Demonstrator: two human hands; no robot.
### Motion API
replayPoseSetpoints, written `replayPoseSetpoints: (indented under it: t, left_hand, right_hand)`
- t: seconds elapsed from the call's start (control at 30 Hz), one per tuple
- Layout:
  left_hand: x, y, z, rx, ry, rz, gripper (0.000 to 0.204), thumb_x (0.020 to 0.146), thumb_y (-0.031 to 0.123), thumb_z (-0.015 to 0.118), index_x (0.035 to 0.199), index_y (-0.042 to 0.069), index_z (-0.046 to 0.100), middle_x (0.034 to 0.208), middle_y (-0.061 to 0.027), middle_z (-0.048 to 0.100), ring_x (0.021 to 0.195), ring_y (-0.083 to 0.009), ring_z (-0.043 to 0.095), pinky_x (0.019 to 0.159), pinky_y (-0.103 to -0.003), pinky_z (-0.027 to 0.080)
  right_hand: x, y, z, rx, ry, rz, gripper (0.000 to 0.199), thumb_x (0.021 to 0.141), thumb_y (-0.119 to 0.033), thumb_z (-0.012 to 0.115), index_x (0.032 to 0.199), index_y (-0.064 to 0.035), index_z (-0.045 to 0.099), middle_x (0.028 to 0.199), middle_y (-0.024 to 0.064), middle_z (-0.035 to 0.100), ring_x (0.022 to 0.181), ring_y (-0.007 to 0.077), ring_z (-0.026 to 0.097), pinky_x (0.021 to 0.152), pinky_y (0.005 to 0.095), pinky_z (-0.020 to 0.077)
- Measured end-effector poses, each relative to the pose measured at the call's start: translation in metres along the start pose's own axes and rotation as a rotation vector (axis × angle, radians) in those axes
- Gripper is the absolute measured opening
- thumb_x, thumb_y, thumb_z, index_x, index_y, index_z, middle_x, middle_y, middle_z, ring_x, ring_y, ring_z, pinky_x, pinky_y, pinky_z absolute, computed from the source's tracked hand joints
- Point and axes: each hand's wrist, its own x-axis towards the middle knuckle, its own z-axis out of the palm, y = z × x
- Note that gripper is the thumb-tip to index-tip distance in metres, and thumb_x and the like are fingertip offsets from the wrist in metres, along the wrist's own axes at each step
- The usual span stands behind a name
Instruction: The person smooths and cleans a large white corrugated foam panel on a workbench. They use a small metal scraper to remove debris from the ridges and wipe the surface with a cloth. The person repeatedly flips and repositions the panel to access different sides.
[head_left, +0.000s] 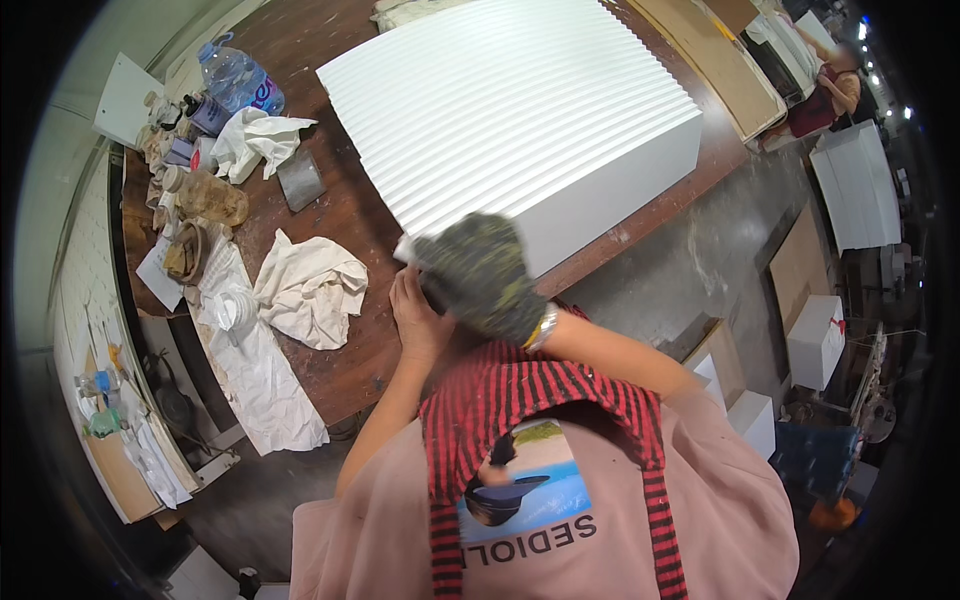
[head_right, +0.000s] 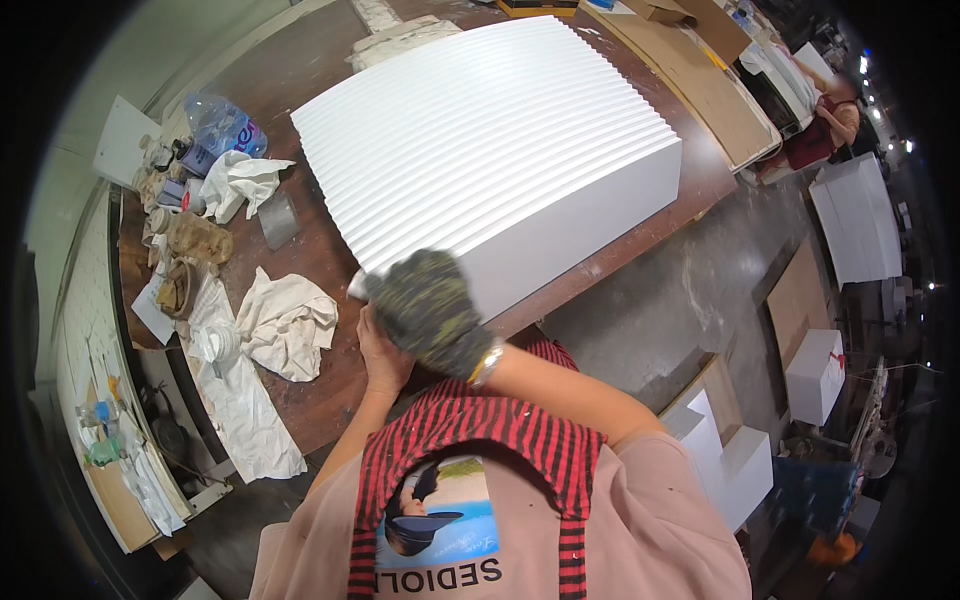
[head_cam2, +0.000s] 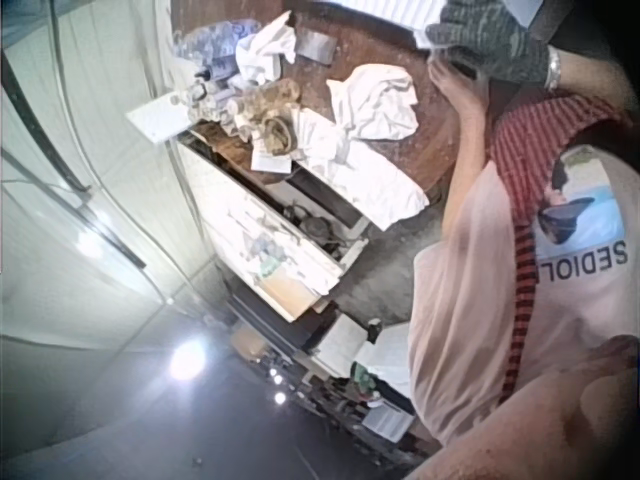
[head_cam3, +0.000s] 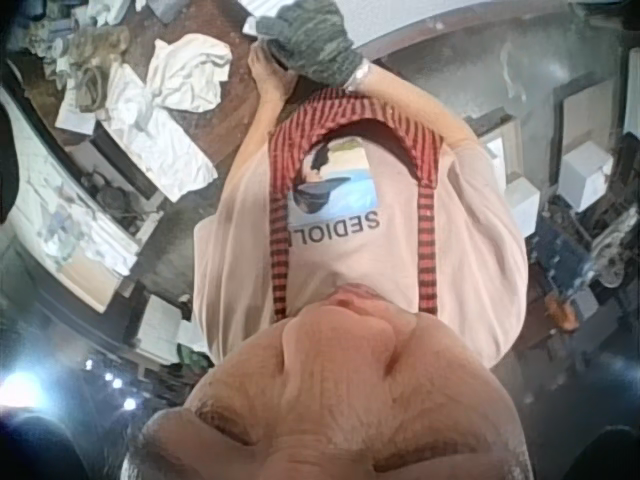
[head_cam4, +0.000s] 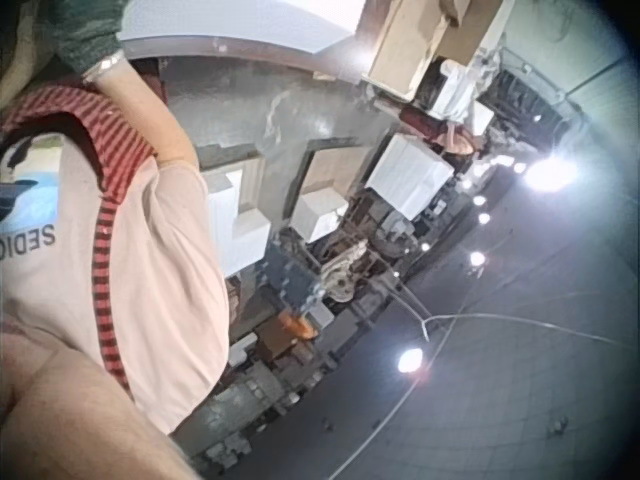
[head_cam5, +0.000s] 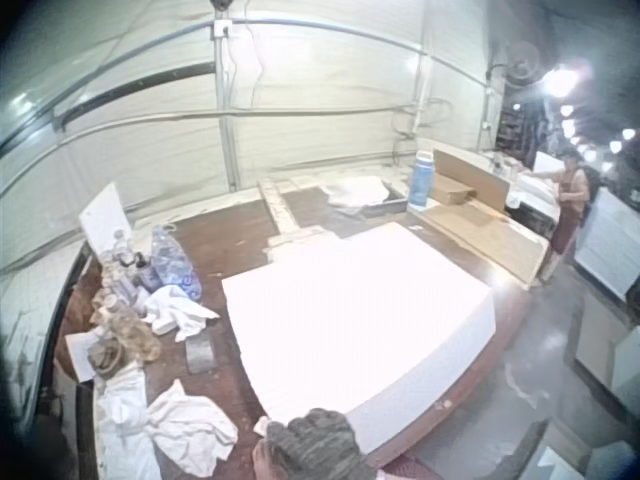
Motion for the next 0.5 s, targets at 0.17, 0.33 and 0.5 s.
replayPoseSetpoints:
  t: [0.17,0.33,0.5]
  left_hand:
    - [-0.001,0.001,0.001,-0.065,0.057,-0.025,0.096,0.072,0.042,0.083,0.148,0.002,0.037,0.126,-0.0196,0.052,0.116,-0.0411,0.050,0.103,-0.052,0.039]
    - [-0.007,0.000,0.004,-0.057,0.047,-0.071,0.095,0.073,0.041,0.082,0.148,0.002,0.038,0.128,-0.0207,0.052,0.117,-0.0416,0.050,0.103,-0.051,0.039]
    - [-0.012,-0.011,0.011,0.149,-0.062,-0.017,0.094,0.071,0.031,0.079,0.147,-0.004,0.036,0.132,-0.0300,0.050,0.122,-0.0492,0.047,0.105,-0.054,0.038]
  right_hand:
    - [-0.006,0.054,-0.013,-0.054,0.109,0.118,0.039,0.086,-0.021,0.072,0.123,-0.0113,0.067,0.103,0.0083,0.070,0.087,0.0224,0.064,0.082,0.0419,0.0479]
    - [-0.004,0.073,-0.022,0.245,0.150,0.152,0.022,0.089,-0.018,0.067,0.107,-0.0066,0.071,0.093,0.0093,0.071,0.082,0.0204,0.065,0.083,0.0411,0.0506]
    - [-0.003,0.016,0.010,0.237,0.027,-0.103,0.023,0.083,-0.025,0.061,0.098,-0.0102,0.071,0.083,0.0098,0.063,0.087,0.0257,0.059,0.084,0.0434,0.0451]
